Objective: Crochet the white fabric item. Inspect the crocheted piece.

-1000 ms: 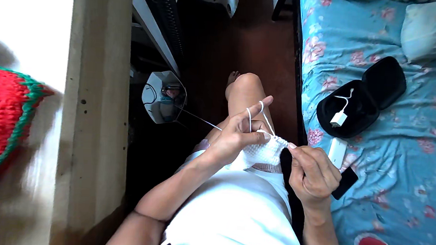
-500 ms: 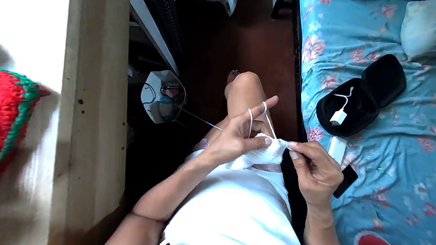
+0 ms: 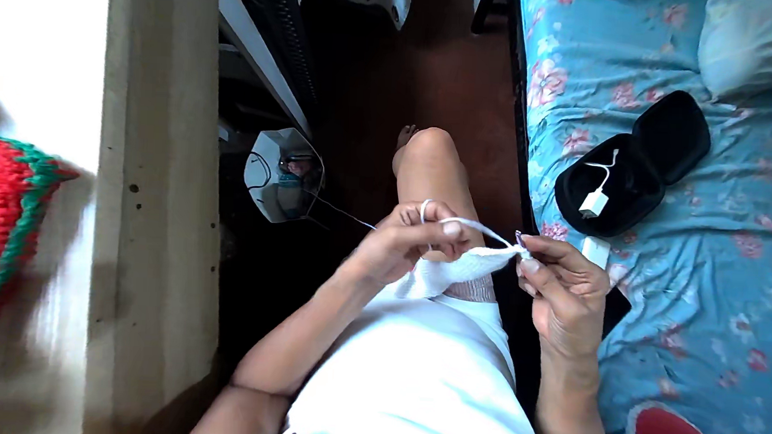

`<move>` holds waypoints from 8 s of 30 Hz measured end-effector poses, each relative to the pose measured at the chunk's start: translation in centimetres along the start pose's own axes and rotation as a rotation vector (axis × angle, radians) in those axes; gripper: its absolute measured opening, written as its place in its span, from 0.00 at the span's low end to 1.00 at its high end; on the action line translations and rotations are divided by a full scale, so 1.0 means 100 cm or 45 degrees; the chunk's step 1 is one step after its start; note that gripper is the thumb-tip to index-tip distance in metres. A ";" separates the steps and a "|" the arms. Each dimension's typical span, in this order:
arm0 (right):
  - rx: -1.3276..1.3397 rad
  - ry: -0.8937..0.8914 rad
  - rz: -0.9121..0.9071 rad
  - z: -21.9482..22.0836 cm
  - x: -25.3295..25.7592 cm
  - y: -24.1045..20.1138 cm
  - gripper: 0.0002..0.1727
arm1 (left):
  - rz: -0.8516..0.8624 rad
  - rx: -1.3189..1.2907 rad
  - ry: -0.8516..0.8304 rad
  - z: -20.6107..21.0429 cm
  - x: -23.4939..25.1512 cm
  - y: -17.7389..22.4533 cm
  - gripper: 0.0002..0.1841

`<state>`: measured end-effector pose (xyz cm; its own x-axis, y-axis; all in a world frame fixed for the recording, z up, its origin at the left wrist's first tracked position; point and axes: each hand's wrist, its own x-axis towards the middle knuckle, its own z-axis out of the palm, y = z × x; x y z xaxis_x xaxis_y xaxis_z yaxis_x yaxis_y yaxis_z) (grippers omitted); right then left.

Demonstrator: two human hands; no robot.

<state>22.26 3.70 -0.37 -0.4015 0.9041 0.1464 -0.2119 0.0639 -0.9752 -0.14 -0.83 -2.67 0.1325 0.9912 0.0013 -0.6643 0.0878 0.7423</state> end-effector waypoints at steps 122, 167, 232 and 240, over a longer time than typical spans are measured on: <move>-1.210 0.021 -0.770 0.011 0.089 0.000 0.08 | 0.022 0.350 0.300 0.019 0.069 0.066 0.41; -0.237 -0.035 0.024 0.008 0.089 0.021 0.16 | -0.032 0.359 0.323 0.003 0.085 0.047 0.42; -1.153 -0.081 -0.691 0.003 0.096 0.017 0.13 | -0.133 0.148 0.337 0.006 0.076 0.055 0.40; -0.945 -0.144 -0.588 -0.003 0.096 0.021 0.12 | -0.251 -0.033 0.239 -0.003 0.078 0.054 0.37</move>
<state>18.28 12.61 -1.06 -0.5129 0.6752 0.5301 0.2431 0.7065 -0.6647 -2.94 7.42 1.11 0.1239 0.9555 -0.2676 -0.6580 0.2810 0.6986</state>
